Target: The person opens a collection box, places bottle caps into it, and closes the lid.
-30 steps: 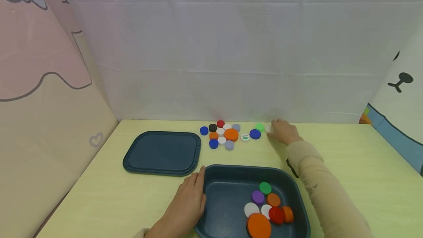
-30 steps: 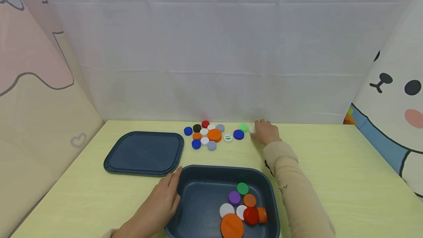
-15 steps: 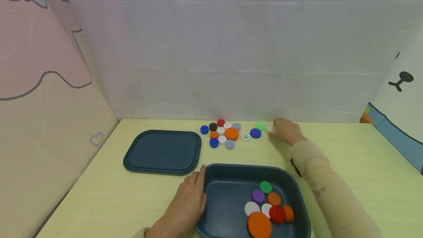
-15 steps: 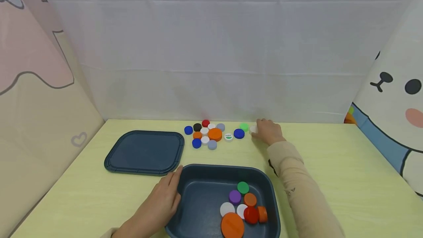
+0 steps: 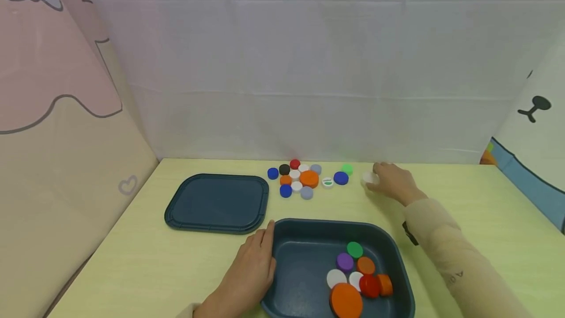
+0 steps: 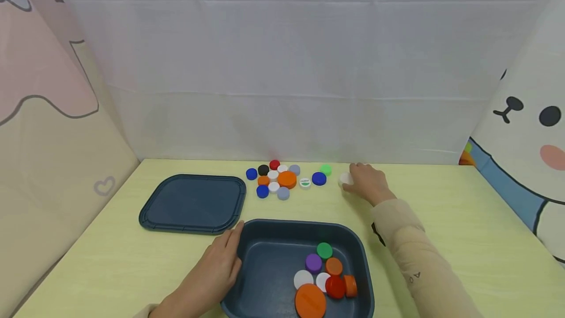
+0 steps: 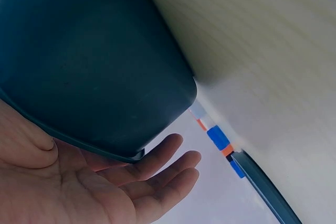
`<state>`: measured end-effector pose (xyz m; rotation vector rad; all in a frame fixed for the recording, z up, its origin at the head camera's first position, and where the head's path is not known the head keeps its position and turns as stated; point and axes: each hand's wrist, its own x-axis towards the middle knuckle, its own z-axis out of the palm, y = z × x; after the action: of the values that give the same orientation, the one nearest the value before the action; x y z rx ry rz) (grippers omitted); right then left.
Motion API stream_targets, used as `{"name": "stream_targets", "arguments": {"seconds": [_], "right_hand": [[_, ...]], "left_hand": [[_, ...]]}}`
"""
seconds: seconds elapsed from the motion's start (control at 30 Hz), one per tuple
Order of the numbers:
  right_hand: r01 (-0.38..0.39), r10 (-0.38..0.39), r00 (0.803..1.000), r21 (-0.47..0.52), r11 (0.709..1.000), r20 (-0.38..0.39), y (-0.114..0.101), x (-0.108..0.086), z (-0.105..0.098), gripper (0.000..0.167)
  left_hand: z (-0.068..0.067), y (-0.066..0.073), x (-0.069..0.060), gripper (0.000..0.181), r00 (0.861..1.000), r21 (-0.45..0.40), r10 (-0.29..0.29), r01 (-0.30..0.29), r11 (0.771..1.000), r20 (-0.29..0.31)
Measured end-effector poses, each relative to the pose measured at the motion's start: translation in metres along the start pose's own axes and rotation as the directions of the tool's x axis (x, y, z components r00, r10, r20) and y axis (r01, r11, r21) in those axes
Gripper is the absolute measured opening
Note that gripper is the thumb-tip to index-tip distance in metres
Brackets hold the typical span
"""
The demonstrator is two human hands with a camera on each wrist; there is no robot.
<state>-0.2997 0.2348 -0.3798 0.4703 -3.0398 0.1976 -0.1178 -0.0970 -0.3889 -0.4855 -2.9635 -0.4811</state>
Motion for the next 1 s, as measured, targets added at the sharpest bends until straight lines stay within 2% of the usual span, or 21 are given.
{"name": "stream_targets", "arguments": {"seconds": [0.37, 0.53, 0.73, 1.0], "right_hand": [[0.047, -0.048, 0.998, -0.034, 0.998, -0.043, -0.008, -0.03, -0.011, 0.041], [0.081, -0.086, 0.992, -0.059, 0.995, -0.095, -0.017, -0.044, -0.017, 0.04], [0.137, -0.152, 0.968, -0.089, 0.987, -0.197, -0.03, -0.063, -0.025, 0.04], [0.201, -0.234, 0.921, -0.135, 0.97, -0.311, -0.047, -0.083, -0.032, 0.04]], "left_hand": [[-0.002, 0.001, 0.0, 0.055, 1.0, -0.009, 0.003, -0.003, 1.0, 0.004], [-0.001, 0.0, 0.0, 0.055, 1.0, -0.003, 0.004, -0.004, 1.0, 0.004], [-0.001, 0.001, 0.0, 0.055, 1.0, -0.006, 0.002, -0.002, 1.0, 0.007], [-0.002, 0.002, -0.001, 0.056, 1.0, -0.004, 0.002, -0.002, 1.0, 0.008]]}}
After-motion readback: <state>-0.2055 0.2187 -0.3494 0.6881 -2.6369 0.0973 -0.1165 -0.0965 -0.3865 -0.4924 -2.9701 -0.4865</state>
